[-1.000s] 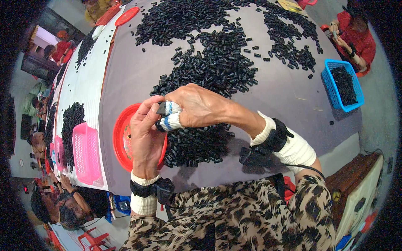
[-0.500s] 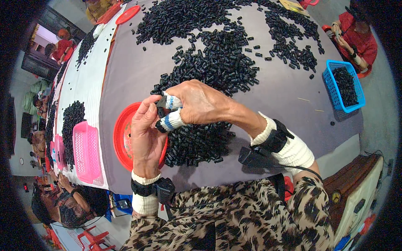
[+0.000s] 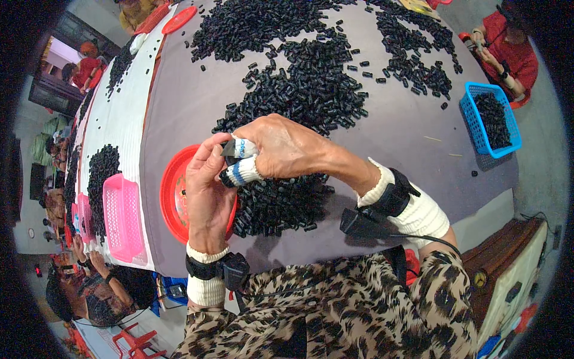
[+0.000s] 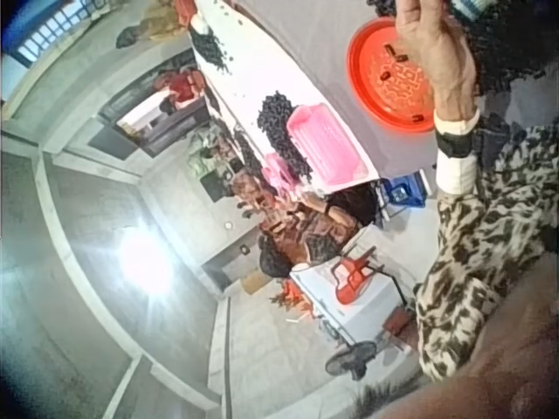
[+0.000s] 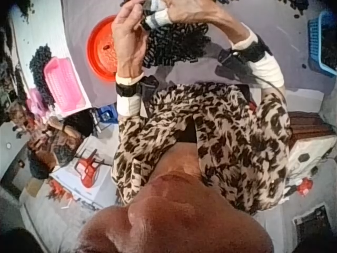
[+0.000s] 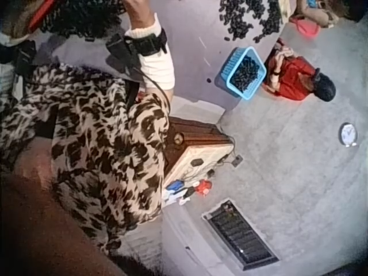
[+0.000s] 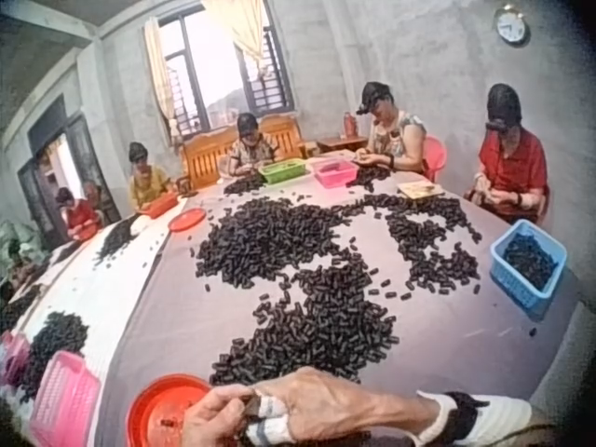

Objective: Manually assemble small black plastic components by fitting them together.

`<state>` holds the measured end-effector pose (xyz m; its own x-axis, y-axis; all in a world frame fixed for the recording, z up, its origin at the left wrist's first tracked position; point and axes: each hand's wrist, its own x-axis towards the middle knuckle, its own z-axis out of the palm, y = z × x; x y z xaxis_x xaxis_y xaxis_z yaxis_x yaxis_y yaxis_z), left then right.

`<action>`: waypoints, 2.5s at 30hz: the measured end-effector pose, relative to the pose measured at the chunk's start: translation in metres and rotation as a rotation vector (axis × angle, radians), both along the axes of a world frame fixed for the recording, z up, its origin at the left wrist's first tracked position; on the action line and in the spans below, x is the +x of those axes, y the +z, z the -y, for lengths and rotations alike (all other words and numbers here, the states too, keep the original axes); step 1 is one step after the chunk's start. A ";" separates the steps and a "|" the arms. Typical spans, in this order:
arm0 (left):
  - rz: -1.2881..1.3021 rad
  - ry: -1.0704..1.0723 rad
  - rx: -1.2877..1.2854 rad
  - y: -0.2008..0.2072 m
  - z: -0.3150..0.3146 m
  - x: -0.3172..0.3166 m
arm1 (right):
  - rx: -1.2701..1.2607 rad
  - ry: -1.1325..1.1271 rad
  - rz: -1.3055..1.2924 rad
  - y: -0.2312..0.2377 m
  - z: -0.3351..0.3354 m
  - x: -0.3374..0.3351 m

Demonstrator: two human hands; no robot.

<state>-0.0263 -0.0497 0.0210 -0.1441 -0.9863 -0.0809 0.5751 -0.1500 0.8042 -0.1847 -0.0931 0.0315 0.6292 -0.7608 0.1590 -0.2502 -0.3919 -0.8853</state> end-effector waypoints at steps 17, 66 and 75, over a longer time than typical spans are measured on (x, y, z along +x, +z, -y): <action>-0.004 -0.022 -0.009 -0.001 0.000 0.000 | 0.006 0.014 -0.038 -0.003 0.000 -0.002; -0.006 0.068 0.047 0.003 -0.002 0.004 | -0.041 -0.081 0.012 0.003 -0.004 0.010; -0.195 -0.060 0.029 -0.008 -0.001 0.008 | 0.134 -0.103 0.024 -0.001 -0.002 0.007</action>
<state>-0.0186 -0.0487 0.0129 -0.2177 -0.9732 -0.0739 0.7091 -0.2098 0.6731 -0.1782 -0.0909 0.0309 0.5439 -0.8366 0.0662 -0.2608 -0.2435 -0.9342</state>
